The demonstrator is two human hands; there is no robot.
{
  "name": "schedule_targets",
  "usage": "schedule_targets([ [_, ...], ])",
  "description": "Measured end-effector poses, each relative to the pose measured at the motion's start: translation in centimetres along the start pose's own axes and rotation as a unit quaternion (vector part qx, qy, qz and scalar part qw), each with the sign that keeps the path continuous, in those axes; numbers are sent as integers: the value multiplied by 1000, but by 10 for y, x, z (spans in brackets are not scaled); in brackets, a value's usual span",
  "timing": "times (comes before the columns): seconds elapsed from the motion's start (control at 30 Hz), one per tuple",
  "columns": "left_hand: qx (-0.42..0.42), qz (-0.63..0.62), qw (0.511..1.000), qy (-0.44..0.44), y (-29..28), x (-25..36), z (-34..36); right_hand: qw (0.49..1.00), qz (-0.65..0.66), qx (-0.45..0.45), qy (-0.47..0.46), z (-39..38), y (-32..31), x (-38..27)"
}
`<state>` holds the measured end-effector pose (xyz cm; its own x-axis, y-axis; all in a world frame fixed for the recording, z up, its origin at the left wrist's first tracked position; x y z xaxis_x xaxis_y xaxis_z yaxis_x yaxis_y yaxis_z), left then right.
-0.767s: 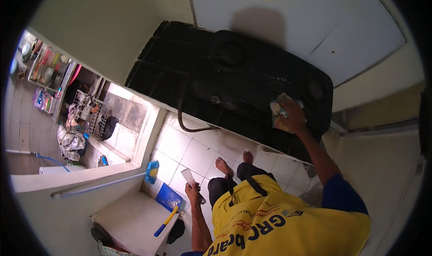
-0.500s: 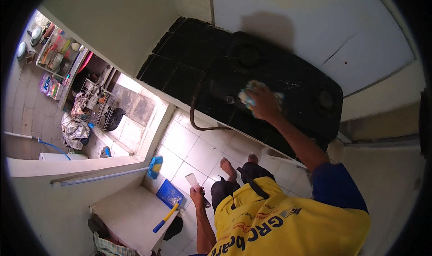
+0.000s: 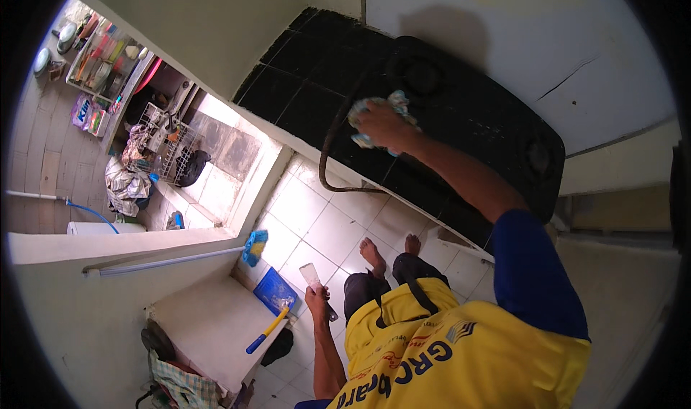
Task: The person wipes the surface of a black gas stove using a cloth and a scraper, then carries the cloth to a nearby sink to wash it under running water.
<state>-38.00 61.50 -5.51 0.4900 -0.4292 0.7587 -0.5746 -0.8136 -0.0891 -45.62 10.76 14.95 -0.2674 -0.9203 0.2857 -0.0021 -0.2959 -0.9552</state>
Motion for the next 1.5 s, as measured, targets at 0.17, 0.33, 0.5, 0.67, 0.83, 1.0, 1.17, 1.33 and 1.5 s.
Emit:
schedule_targets([
  [0.17,23,-19,1000,2,-18,-9,5,963,234,-126,41,-16,-47,-54],
  [0.33,-25,24,999,12,-1,4,3,949,201,133,204,-8,38,-97],
  [0.5,6,6,1000,0,-25,2,-11,952,250,36,175,-15,59,-132],
  [0.67,-109,-32,993,-29,70,79,5,821,502,-69,262,-129,69,-139],
  [0.83,-257,-102,960,-50,251,150,18,799,438,23,411,-242,16,-69],
  [1.0,-200,-144,965,-89,334,153,65,735,488,-3,472,-293,28,-73],
  [1.17,-143,-199,961,-127,351,168,103,715,535,-27,450,-301,36,-77],
  [1.33,-44,-203,970,-123,361,160,79,703,558,-25,441,-309,49,-64],
  [1.5,-67,-232,961,-136,363,175,96,684,593,-34,424,-303,55,-55],
])
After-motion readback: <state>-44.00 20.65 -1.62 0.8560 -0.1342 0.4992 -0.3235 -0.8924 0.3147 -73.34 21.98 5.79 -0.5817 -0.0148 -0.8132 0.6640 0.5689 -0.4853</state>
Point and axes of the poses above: each hand's wrist, its own z-axis towards the middle knuckle, its own y-axis out of the palm, x = y × z, the point moved 7 cm from there along z, towards the middle knuckle, and after that the axes turned 2 degrees about -z, right-handed, at the moved point
